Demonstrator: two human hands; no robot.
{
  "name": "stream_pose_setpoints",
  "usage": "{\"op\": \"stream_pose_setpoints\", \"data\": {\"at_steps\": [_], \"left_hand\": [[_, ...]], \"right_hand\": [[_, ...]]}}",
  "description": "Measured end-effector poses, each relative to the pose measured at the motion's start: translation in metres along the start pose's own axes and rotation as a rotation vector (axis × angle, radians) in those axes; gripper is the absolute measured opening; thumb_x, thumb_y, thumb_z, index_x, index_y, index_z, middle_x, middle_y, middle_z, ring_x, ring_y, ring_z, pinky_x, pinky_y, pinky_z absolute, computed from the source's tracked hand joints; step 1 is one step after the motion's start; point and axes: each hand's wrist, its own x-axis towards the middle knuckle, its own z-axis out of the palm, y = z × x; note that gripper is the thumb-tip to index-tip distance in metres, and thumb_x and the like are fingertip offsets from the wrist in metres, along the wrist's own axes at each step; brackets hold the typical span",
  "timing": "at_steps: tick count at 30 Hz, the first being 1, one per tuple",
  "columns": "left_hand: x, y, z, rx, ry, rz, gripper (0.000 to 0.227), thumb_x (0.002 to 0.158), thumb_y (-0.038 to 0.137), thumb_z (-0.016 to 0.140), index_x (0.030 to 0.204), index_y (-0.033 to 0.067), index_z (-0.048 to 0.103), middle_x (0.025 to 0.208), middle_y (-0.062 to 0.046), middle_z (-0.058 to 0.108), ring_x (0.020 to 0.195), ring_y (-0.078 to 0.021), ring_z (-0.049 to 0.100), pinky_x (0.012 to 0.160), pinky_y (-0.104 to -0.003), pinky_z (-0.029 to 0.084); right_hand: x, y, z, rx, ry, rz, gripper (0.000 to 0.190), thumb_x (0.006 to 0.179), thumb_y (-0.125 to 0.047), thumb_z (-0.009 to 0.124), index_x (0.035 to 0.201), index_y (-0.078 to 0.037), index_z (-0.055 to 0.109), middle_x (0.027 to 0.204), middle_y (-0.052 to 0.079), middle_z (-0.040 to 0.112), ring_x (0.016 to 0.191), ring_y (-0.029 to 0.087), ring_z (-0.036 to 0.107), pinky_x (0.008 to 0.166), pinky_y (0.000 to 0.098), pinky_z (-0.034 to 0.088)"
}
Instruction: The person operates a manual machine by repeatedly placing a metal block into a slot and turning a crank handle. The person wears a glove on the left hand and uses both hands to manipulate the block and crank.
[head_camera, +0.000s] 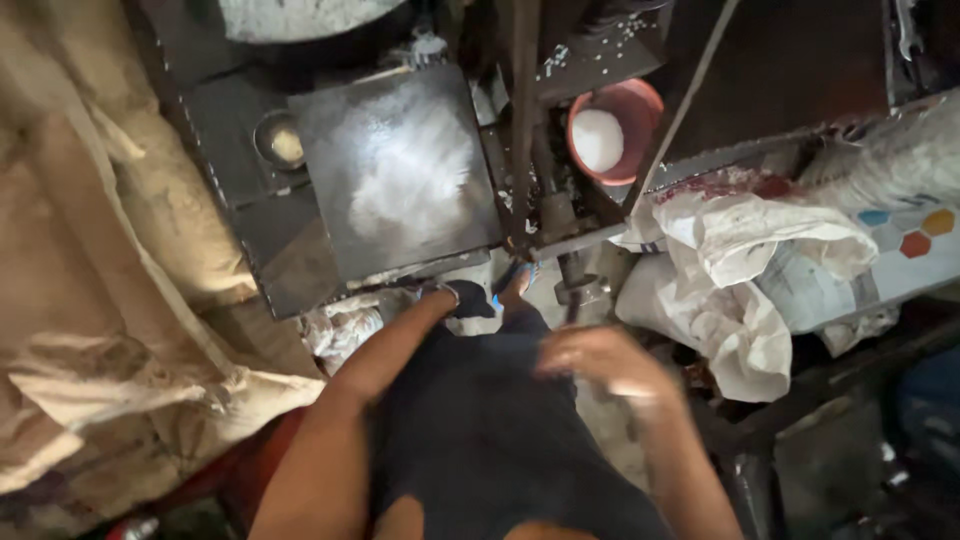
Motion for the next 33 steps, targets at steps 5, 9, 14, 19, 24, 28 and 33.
{"op": "stream_pose_setpoints", "data": {"at_steps": [5, 9, 14, 19, 24, 28, 33], "left_hand": [[-0.049, -0.018, -0.018, -0.837, 0.287, 0.240, 0.030, 0.096, 0.023, 0.064, 0.118, 0.0047, 0.073, 0.105, -0.011, 0.075, 0.087, -0.0230, 0.070, 0.079, -0.039, 0.056], [-0.100, -0.030, -0.050, -1.253, 0.875, 0.587, 0.034, 0.092, 0.004, 0.065, 0.125, 0.0023, 0.067, 0.116, -0.003, 0.073, 0.101, -0.0119, 0.069, 0.090, -0.032, 0.057], [-0.151, -0.027, -0.069, -1.630, 0.932, 0.030, 0.019, 0.099, 0.020, 0.068, 0.103, 0.0012, 0.071, 0.076, -0.010, 0.068, 0.060, -0.0188, 0.063, 0.048, -0.033, 0.052], [-0.140, -0.034, -0.067, -1.121, 1.034, -0.028, 0.017, 0.095, 0.019, 0.066, 0.106, 0.0074, 0.072, 0.082, -0.008, 0.071, 0.066, -0.0209, 0.066, 0.058, -0.034, 0.056], [-0.107, -0.015, -0.106, -1.353, 0.890, 0.154, 0.031, 0.096, 0.025, 0.067, 0.123, 0.0081, 0.067, 0.102, -0.009, 0.072, 0.081, -0.0195, 0.071, 0.073, -0.038, 0.055], [-0.066, 0.018, -0.193, -0.563, 1.133, -0.235, 0.053, 0.086, 0.042, 0.076, 0.124, 0.0087, 0.060, 0.100, -0.017, 0.071, 0.092, -0.0410, 0.066, 0.076, -0.049, 0.051], [-0.024, 0.022, -0.276, -0.152, 1.095, -0.268, 0.051, 0.086, 0.043, 0.077, 0.123, 0.0092, 0.062, 0.107, -0.017, 0.071, 0.100, -0.0390, 0.067, 0.083, -0.048, 0.053]], "right_hand": [[0.148, 0.097, 0.073, -0.352, -0.275, -0.018, 0.034, 0.107, -0.034, 0.054, 0.121, -0.007, 0.070, 0.115, 0.009, 0.076, 0.108, 0.020, 0.070, 0.097, 0.0336, 0.054], [0.220, 0.214, 0.089, -0.885, -0.080, 0.034, 0.033, 0.101, -0.037, 0.061, 0.103, -0.009, 0.077, 0.109, 0.013, 0.076, 0.103, 0.032, 0.072, 0.087, 0.0450, 0.055], [0.234, 0.217, 0.060, -0.899, -0.017, -0.083, 0.031, 0.091, -0.038, 0.069, 0.093, -0.010, 0.081, 0.104, 0.018, 0.073, 0.098, 0.041, 0.068, 0.080, 0.0508, 0.052], [0.183, 0.096, 0.029, -0.417, 0.195, -0.350, 0.023, 0.100, -0.022, 0.062, 0.097, -0.002, 0.073, 0.095, 0.014, 0.075, 0.083, 0.022, 0.073, 0.074, 0.0376, 0.059], [0.191, 0.001, -0.061, -0.259, 1.042, -0.532, 0.034, 0.110, -0.015, 0.058, 0.083, 0.003, 0.070, 0.069, 0.007, 0.062, 0.063, 0.014, 0.056, 0.061, 0.0304, 0.045], [0.260, 0.004, -0.155, -0.325, 1.314, -0.665, 0.023, 0.099, -0.016, 0.068, 0.110, 0.004, 0.068, 0.094, 0.010, 0.069, 0.077, 0.016, 0.066, 0.065, 0.0308, 0.054], [0.308, 0.052, -0.223, 0.003, 0.997, -0.249, 0.021, 0.099, -0.015, 0.063, 0.113, 0.000, 0.070, 0.086, 0.008, 0.072, 0.071, 0.017, 0.066, 0.060, 0.0325, 0.053]]}}
